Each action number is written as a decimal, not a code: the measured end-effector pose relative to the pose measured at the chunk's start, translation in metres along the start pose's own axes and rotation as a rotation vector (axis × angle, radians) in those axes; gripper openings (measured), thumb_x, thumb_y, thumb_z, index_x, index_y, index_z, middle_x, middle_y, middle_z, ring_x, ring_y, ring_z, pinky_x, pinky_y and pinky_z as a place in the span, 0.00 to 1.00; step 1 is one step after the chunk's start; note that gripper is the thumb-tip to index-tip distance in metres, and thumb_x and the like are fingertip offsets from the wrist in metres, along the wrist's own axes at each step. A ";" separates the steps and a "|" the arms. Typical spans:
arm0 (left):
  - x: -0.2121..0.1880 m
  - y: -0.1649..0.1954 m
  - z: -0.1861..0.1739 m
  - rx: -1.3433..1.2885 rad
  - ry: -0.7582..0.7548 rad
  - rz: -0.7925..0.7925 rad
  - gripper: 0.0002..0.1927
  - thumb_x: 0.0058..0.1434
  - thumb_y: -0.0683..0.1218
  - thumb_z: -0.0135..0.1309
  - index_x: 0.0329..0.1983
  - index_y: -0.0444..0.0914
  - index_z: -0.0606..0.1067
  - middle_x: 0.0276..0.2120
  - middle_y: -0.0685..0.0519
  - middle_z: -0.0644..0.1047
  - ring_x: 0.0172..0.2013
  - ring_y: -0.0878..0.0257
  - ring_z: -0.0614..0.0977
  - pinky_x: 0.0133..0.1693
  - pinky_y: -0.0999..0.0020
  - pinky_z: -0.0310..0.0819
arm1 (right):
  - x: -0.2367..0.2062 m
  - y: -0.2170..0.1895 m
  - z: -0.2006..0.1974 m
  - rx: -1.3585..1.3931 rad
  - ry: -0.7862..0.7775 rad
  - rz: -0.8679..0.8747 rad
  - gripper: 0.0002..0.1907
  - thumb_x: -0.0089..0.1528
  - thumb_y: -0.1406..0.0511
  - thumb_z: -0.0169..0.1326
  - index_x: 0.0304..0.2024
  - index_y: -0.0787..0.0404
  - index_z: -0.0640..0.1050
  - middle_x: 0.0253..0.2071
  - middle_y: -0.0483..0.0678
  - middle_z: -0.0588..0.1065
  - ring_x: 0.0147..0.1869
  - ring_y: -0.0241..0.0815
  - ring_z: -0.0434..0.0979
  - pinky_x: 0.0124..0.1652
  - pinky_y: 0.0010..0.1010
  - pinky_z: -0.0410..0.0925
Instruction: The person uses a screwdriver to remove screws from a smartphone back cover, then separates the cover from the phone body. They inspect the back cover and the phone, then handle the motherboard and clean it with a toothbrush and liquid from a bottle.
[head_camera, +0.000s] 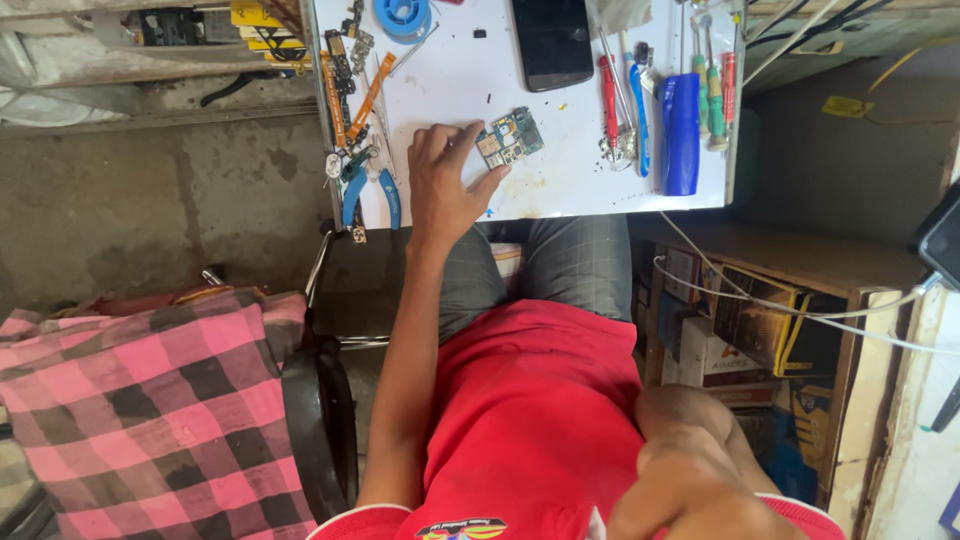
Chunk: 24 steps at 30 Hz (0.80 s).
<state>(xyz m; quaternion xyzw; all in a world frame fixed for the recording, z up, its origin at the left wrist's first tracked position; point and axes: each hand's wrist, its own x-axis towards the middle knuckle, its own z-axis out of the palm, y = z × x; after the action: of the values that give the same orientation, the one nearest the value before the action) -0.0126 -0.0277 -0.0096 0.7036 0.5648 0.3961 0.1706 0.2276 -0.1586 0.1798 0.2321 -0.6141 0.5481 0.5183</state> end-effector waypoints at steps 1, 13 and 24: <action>0.000 0.000 0.000 0.002 -0.002 -0.001 0.31 0.52 0.49 0.74 0.56 0.35 0.77 0.42 0.48 0.72 0.46 0.49 0.72 0.51 0.53 0.66 | -0.010 -0.007 0.003 -0.111 0.061 0.013 0.19 0.53 0.81 0.51 0.16 0.59 0.60 0.17 0.45 0.60 0.18 0.41 0.69 0.26 0.36 0.71; 0.000 0.003 -0.003 0.000 -0.002 -0.010 0.30 0.53 0.48 0.73 0.57 0.34 0.78 0.41 0.48 0.72 0.45 0.50 0.72 0.50 0.54 0.67 | 0.004 -0.015 0.014 -0.411 0.020 0.687 0.07 0.62 0.72 0.50 0.28 0.66 0.75 0.26 0.48 0.73 0.26 0.39 0.77 0.29 0.31 0.73; -0.001 0.003 0.002 -0.003 0.007 -0.009 0.30 0.52 0.48 0.72 0.57 0.33 0.77 0.41 0.49 0.72 0.45 0.50 0.72 0.50 0.54 0.66 | 0.006 -0.003 -0.064 -1.110 0.652 0.340 0.09 0.66 0.68 0.50 0.40 0.70 0.75 0.31 0.53 0.75 0.26 0.37 0.77 0.26 0.27 0.68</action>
<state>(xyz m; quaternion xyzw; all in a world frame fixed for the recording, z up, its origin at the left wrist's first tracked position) -0.0091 -0.0290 -0.0085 0.6993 0.5679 0.3988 0.1715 0.2525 -0.0998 0.1774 -0.3467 -0.6451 0.2668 0.6265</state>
